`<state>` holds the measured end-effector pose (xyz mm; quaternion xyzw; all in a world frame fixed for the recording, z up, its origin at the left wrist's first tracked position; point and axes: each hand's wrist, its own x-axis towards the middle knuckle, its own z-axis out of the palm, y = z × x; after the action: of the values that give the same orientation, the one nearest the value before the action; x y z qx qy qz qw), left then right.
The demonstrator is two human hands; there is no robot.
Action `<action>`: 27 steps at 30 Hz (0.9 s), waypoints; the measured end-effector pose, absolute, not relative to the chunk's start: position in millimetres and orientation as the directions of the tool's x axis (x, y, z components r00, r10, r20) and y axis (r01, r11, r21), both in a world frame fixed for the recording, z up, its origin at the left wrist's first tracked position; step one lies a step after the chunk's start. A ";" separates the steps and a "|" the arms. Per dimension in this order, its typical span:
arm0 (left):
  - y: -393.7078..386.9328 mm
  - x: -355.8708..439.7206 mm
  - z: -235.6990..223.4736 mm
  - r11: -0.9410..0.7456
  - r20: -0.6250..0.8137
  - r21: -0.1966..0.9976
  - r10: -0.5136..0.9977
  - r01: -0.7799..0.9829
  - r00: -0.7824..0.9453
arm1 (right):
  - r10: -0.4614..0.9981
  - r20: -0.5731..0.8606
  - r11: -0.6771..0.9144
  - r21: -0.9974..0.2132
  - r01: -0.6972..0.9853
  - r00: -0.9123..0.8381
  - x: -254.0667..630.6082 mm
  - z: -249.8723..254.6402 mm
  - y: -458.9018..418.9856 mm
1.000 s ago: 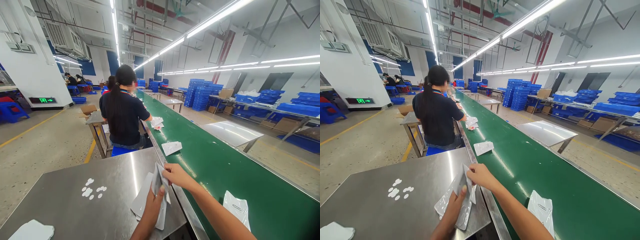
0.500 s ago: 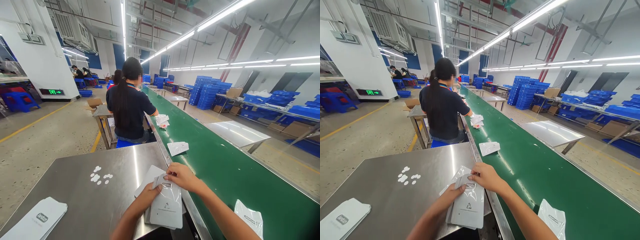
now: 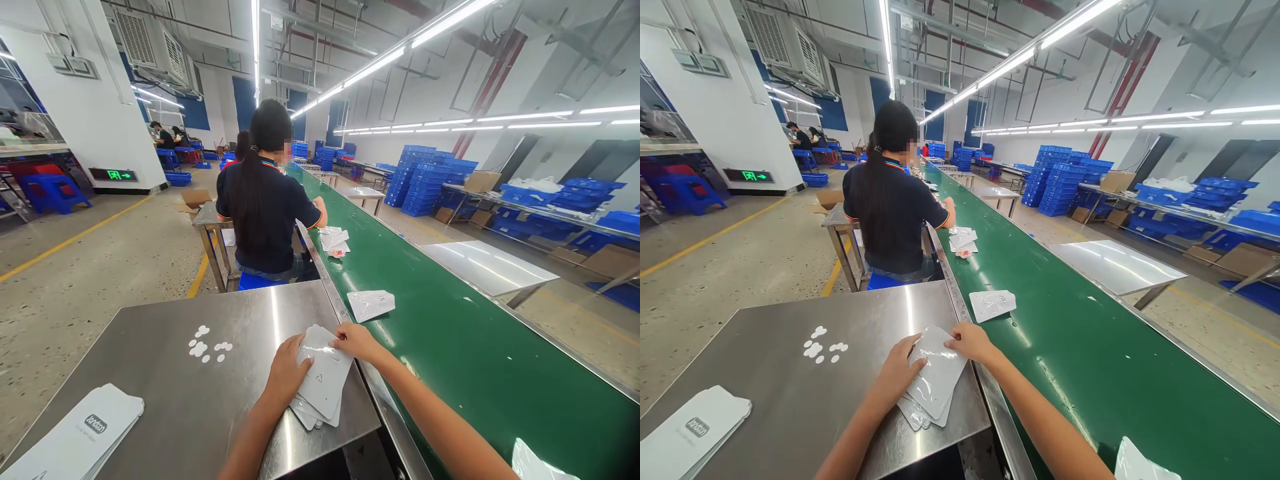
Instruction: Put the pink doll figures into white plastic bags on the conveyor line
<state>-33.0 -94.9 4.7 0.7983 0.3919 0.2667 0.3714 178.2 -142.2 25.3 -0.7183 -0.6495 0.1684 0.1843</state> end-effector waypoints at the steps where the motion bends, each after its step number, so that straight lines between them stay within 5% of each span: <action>1: -95.2 -33.2 0.1 -0.453 0.155 0.768 0.817 0.453 0.556 | 0.995 -0.010 -0.095 -0.479 0.872 0.104 177.3 21.6 -140.6; 10: -87.0 -40.5 -1.5 -0.499 0.146 0.663 0.817 0.558 0.558 | 0.994 0.062 -0.058 -0.418 0.906 0.092 184.2 32.2 -128.2; 17: -57.3 -30.0 15.2 -0.598 0.218 0.595 0.763 0.537 0.608 | 0.890 0.165 -0.377 -0.263 0.888 0.426 289.3 69.5 -14.4; 27: -37.4 -26.0 -40.2 -0.696 0.528 0.609 0.714 0.381 0.460 | 0.907 0.114 -0.396 -0.093 0.914 0.405 290.1 48.3 117.8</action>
<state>-26.0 -37.4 -40.2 0.8289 0.3303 0.4011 0.2073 290.1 117.8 48.3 -0.8352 -0.5450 -0.0223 0.0704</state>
